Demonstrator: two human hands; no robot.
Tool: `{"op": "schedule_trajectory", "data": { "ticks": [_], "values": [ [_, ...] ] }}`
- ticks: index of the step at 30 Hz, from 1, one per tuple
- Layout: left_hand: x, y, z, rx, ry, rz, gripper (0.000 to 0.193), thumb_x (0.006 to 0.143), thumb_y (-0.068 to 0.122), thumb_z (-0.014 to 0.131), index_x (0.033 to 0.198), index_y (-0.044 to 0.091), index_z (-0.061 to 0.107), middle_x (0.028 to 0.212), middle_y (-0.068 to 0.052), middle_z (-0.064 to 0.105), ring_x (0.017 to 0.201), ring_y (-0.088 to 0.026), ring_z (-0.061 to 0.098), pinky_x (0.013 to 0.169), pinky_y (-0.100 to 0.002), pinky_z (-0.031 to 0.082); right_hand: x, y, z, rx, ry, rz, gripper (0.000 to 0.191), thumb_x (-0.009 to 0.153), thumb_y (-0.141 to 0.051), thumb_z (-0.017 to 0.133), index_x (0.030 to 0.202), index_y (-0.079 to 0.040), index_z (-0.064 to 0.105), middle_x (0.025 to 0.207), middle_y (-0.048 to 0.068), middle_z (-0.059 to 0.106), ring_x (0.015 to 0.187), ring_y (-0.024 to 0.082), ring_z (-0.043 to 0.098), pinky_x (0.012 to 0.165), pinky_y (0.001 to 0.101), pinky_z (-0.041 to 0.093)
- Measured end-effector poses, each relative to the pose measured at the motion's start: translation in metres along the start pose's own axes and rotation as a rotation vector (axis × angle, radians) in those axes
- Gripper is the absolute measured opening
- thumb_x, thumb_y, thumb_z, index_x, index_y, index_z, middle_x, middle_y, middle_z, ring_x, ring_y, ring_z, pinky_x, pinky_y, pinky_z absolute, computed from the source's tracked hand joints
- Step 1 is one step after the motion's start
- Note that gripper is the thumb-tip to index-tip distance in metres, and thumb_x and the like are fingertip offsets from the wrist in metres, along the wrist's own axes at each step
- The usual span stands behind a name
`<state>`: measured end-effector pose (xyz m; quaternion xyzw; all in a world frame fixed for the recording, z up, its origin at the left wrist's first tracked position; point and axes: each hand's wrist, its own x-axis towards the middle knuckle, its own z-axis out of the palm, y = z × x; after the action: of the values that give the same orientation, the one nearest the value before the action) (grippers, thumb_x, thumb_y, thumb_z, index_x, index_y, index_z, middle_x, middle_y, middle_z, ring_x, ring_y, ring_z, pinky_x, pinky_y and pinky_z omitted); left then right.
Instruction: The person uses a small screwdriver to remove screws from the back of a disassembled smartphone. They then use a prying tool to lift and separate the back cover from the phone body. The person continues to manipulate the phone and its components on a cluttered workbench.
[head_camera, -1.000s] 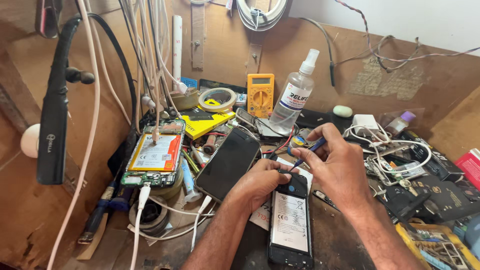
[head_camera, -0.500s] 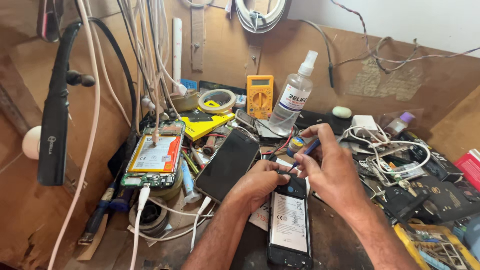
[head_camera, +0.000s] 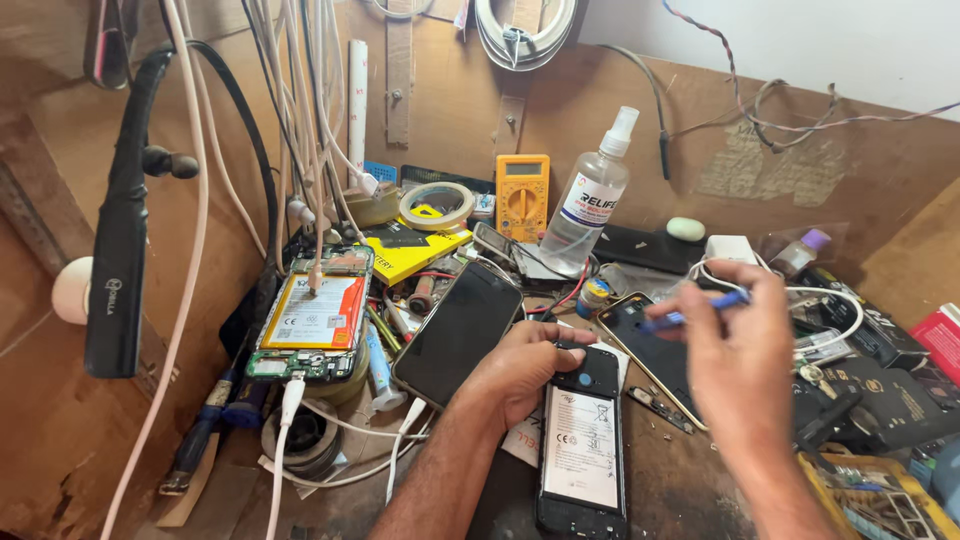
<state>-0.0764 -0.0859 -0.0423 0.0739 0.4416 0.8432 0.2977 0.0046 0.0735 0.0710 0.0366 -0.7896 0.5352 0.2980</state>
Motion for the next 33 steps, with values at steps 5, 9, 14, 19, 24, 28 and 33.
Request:
{"op": "schedule_trajectory", "data": {
  "ticks": [5, 9, 14, 19, 24, 28, 33],
  "values": [
    [-0.001, 0.008, 0.003, -0.076, 0.032, 0.109, 0.030, 0.094, -0.007, 0.057, 0.122, -0.005, 0.066, 0.103, -0.017, 0.071, 0.087, -0.022, 0.073, 0.079, -0.037, 0.063, -0.026, 0.022, -0.024, 0.015, -0.034, 0.121, 0.024, 0.106, -0.021, 0.056, 0.119, 0.000, 0.056, 0.085, 0.014, 0.071, 0.072, 0.016, 0.069, 0.062, 0.0275, 0.052],
    [-0.005, 0.018, 0.004, -0.203, 0.048, 0.194, 0.032, 0.096, -0.002, 0.056, 0.128, -0.004, 0.063, 0.108, -0.017, 0.072, 0.091, -0.022, 0.073, 0.084, -0.037, 0.062, -0.051, 0.040, -0.024, -0.046, -0.237, -0.021, 0.028, 0.103, -0.024, 0.067, 0.110, 0.003, 0.069, 0.088, 0.006, 0.074, 0.078, 0.010, 0.064, 0.067, 0.0251, 0.052],
    [-0.008, 0.020, 0.000, -0.310, 0.074, 0.304, 0.034, 0.097, 0.000, 0.057, 0.130, -0.003, 0.061, 0.109, -0.016, 0.072, 0.094, -0.023, 0.072, 0.088, -0.038, 0.060, -0.061, 0.045, -0.022, -0.031, -0.261, 0.473, 0.036, 0.095, -0.030, 0.071, 0.114, 0.001, 0.069, 0.063, 0.006, 0.054, 0.047, 0.014, 0.043, 0.044, 0.0318, 0.032],
    [-0.006, 0.020, 0.001, -0.332, 0.057, 0.325, 0.034, 0.099, 0.006, 0.057, 0.131, -0.005, 0.061, 0.113, -0.016, 0.072, 0.098, -0.023, 0.072, 0.092, -0.038, 0.059, -0.060, 0.048, -0.021, 0.178, -0.238, 0.743, 0.038, 0.092, -0.025, 0.073, 0.115, 0.002, 0.060, 0.048, 0.003, 0.036, 0.031, 0.012, 0.025, 0.032, 0.0332, 0.021],
    [-0.009, 0.023, 0.009, -0.546, -0.073, 0.292, 0.057, 0.107, 0.040, 0.047, 0.130, -0.011, 0.060, 0.119, -0.020, 0.070, 0.108, -0.026, 0.069, 0.103, -0.043, 0.052, -0.053, 0.065, -0.028, 0.380, -0.223, 0.856, 0.027, 0.093, -0.018, 0.067, 0.113, -0.001, 0.060, 0.050, -0.001, 0.029, 0.033, 0.011, 0.021, 0.032, 0.0321, 0.019],
    [-0.015, 0.031, 0.014, -0.648, -0.210, 0.292, 0.062, 0.106, 0.043, 0.042, 0.131, -0.011, 0.058, 0.124, -0.022, 0.068, 0.118, -0.031, 0.066, 0.107, -0.044, 0.051, -0.047, 0.076, -0.034, 0.398, -0.256, 0.857, 0.024, 0.095, -0.019, 0.066, 0.111, -0.001, 0.060, 0.051, 0.000, 0.031, 0.033, 0.011, 0.022, 0.031, 0.0330, 0.020],
    [-0.026, 0.034, 0.022, -0.565, -0.157, 0.284, 0.052, 0.107, 0.044, 0.048, 0.130, 0.000, 0.061, 0.128, -0.018, 0.067, 0.120, -0.028, 0.064, 0.109, -0.045, 0.050, -0.039, 0.093, -0.043, 0.574, -0.367, 0.947, 0.024, 0.096, -0.025, 0.063, 0.108, -0.005, 0.062, 0.051, -0.001, 0.034, 0.032, 0.009, 0.022, 0.030, 0.0297, 0.019]
  ]
}}
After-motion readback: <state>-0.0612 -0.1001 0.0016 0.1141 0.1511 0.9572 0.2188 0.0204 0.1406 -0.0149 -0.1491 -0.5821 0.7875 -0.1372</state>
